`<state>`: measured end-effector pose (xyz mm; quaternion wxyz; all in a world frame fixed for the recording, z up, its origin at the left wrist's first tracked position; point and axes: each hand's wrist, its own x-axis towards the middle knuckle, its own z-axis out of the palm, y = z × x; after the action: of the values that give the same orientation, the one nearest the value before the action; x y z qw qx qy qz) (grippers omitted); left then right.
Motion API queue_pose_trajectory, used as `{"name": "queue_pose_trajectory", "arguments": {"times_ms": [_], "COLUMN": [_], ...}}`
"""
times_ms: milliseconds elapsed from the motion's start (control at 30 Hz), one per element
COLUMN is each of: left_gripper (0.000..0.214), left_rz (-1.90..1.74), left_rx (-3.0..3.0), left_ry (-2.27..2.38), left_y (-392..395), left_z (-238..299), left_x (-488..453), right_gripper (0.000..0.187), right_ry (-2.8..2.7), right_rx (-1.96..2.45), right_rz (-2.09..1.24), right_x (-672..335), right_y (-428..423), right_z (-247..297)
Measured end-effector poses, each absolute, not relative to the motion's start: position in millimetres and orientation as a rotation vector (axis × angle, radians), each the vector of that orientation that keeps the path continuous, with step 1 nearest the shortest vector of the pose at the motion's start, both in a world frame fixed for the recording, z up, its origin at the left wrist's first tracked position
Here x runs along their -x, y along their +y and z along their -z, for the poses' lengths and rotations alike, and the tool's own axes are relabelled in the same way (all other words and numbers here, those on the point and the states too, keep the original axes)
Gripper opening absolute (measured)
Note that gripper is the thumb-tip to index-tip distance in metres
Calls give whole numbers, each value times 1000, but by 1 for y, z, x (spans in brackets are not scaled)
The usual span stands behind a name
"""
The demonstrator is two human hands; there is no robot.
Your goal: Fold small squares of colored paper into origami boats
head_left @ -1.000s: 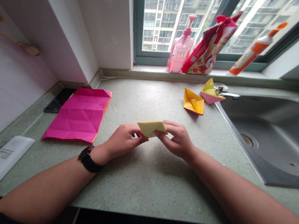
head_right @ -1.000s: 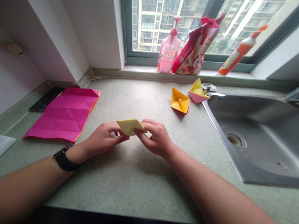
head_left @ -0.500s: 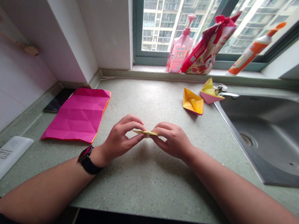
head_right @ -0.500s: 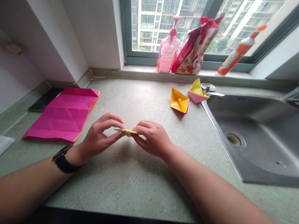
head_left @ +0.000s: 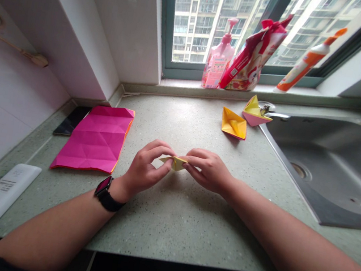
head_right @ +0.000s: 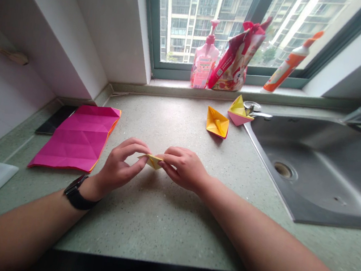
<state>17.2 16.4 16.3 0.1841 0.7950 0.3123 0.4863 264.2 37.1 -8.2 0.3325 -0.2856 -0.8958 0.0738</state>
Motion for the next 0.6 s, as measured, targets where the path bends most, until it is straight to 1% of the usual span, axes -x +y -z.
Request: {"name": "queue_pose_trajectory", "arguments": {"times_ms": [233, 367, 600], "left_gripper": [5, 9, 9], "left_rz": [-1350, -1371, -1336], "left_rx": [-2214, -2210, -2200], "left_ry": [887, 904, 834], "left_y": [18, 18, 18], "left_z": [-15, -15, -14], "left_x": [-17, -17, -17], "right_gripper": [32, 35, 35], "right_ry": [-2343, -2339, -2333], "right_rx": [761, 764, 750], "right_rz": [-158, -183, -254], "right_x": [-264, -264, -264], "right_y": [37, 37, 37], "right_z": [9, 9, 10]}}
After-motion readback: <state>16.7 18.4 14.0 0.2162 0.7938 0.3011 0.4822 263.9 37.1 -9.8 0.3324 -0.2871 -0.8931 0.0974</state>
